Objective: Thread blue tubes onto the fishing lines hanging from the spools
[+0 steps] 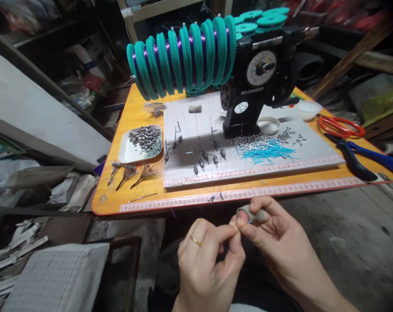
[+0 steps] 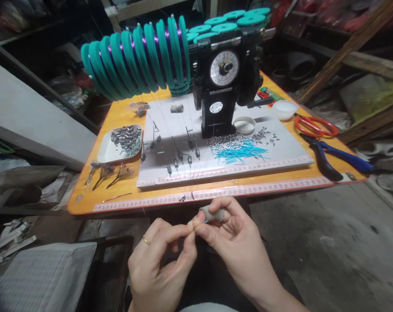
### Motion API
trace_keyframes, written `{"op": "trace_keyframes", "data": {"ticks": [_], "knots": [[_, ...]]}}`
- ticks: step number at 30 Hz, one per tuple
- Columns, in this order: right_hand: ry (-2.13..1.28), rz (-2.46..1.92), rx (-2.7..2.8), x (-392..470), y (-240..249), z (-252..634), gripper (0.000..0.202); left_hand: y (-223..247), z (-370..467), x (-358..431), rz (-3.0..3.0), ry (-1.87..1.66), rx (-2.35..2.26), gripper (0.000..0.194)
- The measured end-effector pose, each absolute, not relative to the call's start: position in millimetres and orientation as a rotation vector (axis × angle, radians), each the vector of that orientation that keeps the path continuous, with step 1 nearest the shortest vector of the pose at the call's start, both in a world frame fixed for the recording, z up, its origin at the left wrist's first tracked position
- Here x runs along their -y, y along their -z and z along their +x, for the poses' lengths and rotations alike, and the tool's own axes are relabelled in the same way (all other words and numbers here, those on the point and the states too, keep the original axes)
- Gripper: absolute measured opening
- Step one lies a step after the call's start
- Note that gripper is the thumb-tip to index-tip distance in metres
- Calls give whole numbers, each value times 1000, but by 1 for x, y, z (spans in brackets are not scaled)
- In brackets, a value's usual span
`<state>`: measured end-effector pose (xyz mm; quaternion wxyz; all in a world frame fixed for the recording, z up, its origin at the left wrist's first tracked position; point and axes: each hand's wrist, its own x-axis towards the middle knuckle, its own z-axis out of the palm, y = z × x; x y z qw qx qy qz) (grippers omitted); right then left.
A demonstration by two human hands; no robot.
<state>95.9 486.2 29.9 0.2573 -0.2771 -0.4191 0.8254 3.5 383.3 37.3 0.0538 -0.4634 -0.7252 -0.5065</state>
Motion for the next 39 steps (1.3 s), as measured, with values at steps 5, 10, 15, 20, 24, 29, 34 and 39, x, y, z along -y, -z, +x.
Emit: {"op": "trace_keyframes", "data": {"ticks": [5,10,15,20,24,29,34,39], "knots": [[-2155,-706,1219,-487,-31,98,27,-40,5,-385,-1405,1480,2178,20],[-2083,-696,1252,-483,-31,99,25,-44,4,-387,-1425,1423,2163,18],[-2089,-711,1241,-483,-29,96,26,-45,3,-387,-1423,1397,2166,17],[-2119,-694,1271,-486,-28,96,26,-46,2,-387,-1438,1397,2145,17],[-2143,-698,1300,-488,-29,97,25,-44,2,-387,-1425,1412,2137,17],[-2201,-687,1266,-489,-28,95,27,-40,2,-386,-1440,1414,2120,19],[-2291,-676,1191,-489,-26,95,27,-39,3,-386,-1416,1445,2107,19],[-2312,-695,1160,-490,-27,96,29,-37,4,-385,-1427,1508,2123,19]]}}
